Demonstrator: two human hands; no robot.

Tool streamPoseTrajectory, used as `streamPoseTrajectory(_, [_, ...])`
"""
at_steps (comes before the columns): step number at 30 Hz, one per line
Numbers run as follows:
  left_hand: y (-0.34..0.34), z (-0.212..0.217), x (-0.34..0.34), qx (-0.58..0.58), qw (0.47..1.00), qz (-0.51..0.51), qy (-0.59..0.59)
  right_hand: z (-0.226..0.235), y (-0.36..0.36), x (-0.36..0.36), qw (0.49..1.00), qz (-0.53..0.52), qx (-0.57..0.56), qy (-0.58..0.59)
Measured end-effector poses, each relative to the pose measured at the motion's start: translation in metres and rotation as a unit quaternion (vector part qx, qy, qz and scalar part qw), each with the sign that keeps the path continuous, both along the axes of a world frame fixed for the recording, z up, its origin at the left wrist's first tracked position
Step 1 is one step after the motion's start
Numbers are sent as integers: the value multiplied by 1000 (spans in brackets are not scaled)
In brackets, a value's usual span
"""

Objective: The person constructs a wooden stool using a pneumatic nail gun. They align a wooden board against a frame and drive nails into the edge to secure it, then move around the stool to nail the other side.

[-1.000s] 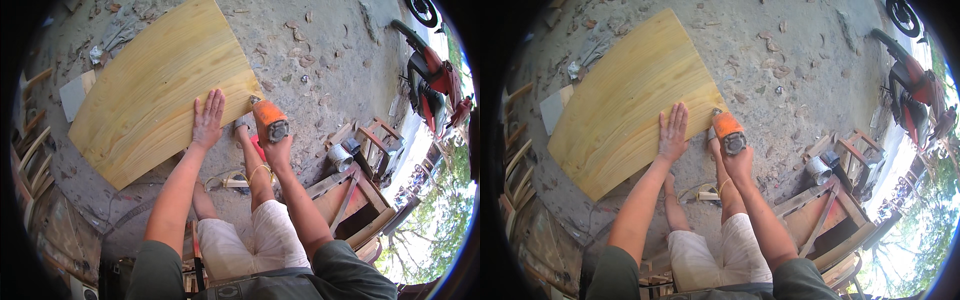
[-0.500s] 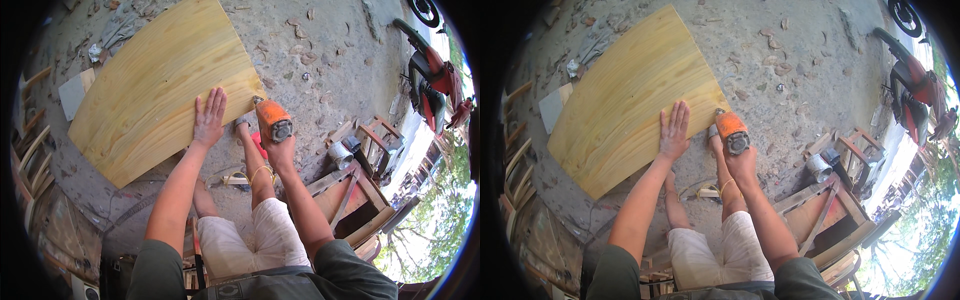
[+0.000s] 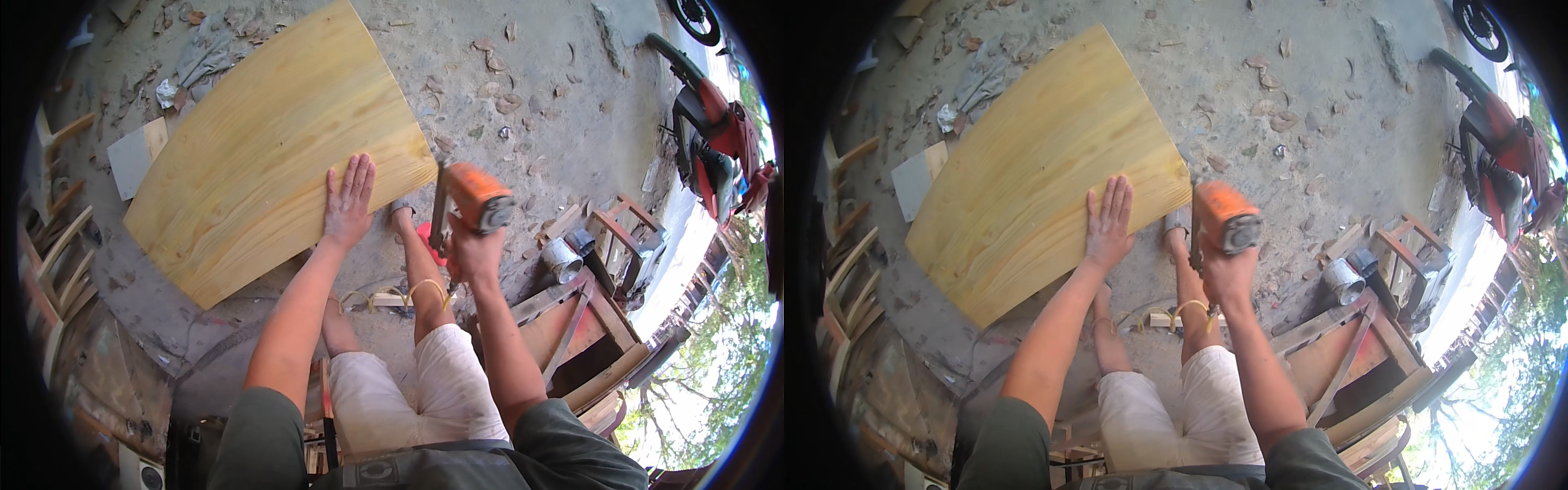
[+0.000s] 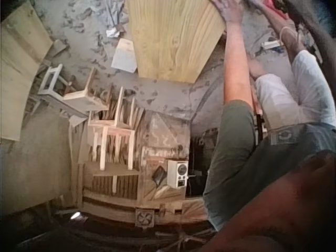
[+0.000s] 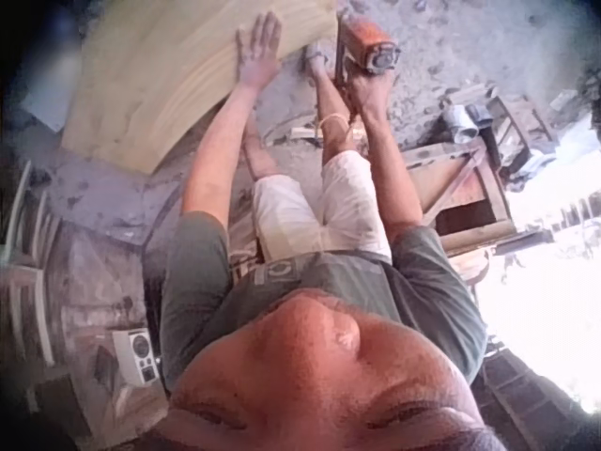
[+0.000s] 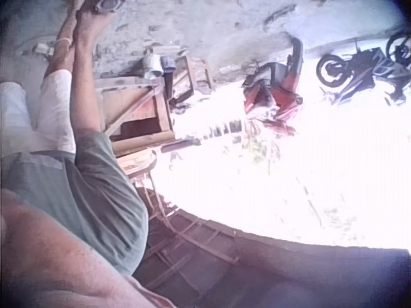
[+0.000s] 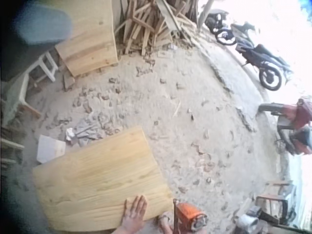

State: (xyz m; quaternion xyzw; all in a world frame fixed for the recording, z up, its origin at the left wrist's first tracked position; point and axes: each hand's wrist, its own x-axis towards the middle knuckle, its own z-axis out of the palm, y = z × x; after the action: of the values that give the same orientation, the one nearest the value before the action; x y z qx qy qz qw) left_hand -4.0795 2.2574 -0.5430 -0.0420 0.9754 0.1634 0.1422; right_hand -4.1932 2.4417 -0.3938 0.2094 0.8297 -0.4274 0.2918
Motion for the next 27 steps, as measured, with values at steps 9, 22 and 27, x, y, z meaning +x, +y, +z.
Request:
streamPoseTrajectory(9, [-15, 27, -11, 80, 996, 21, 31, 98, 27, -145, 990, 84, -112, 6])
streamPoseTrajectory(22, [-250, 12, -202, 64, 927, 345, 131, 91, 28, -218, 963, 74, -248, -73])
streamPoseTrajectory(27, [-281, 11, -106, 40, 872, 477, 100, 64, -22, -272, 942, 224, -231, -100])
